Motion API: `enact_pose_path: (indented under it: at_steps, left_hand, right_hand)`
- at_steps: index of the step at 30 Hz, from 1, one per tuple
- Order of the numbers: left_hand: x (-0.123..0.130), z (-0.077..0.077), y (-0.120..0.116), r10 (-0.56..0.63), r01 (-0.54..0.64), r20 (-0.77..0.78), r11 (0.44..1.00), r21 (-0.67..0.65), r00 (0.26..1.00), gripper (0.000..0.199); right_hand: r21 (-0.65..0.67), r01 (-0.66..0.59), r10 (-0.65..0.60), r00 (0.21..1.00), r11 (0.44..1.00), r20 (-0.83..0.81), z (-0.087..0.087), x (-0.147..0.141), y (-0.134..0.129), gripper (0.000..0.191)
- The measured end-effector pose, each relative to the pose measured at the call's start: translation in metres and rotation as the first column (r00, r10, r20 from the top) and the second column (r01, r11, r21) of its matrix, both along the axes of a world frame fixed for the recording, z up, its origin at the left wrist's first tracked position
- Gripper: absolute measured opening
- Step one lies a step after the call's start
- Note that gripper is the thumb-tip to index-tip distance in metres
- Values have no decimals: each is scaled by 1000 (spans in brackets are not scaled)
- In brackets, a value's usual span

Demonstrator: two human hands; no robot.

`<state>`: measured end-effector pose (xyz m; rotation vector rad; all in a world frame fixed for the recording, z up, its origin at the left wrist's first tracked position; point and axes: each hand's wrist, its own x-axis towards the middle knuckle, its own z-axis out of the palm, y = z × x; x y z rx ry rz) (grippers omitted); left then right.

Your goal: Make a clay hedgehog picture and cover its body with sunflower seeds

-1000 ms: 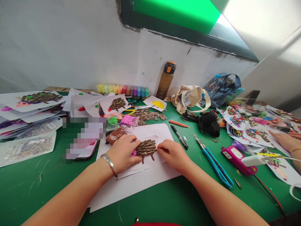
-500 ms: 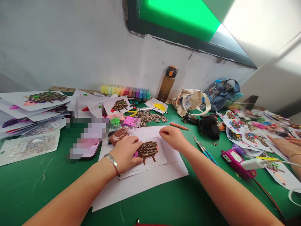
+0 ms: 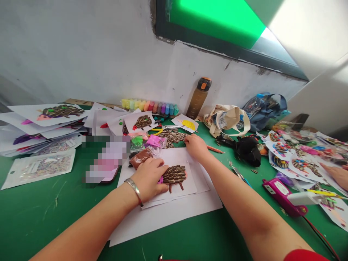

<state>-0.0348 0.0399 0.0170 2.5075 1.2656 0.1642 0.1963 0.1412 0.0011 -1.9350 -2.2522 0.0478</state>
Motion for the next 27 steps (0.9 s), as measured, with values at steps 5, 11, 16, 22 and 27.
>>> enact_pose_path:
  at_steps: [5,11,16,22,27]
  left_hand:
    - [1,5,0,0,-1,-27,1000,-9,1000,45]
    - [3,13,0,-6,5,-33,999,-44,999,47]
    - [3,12,0,-9,7,-34,999,-46,999,45]
    - [4,14,0,-21,19,-43,999,-43,999,48]
    - [5,16,0,-30,27,-64,998,-50,997,48]
  right_hand:
    - [44,29,-28,1000,999,-6,0,-3,-3,21]
    - [125,17,-2,993,992,-120,16,3,-47,26]
    - [33,-142,141,872,989,-468,15,16,-102,18]
    - [-100,-112,27,788,989,-615,5,16,-126,16]
    - [-61,-138,71,778,989,-625,6,10,-121,15]
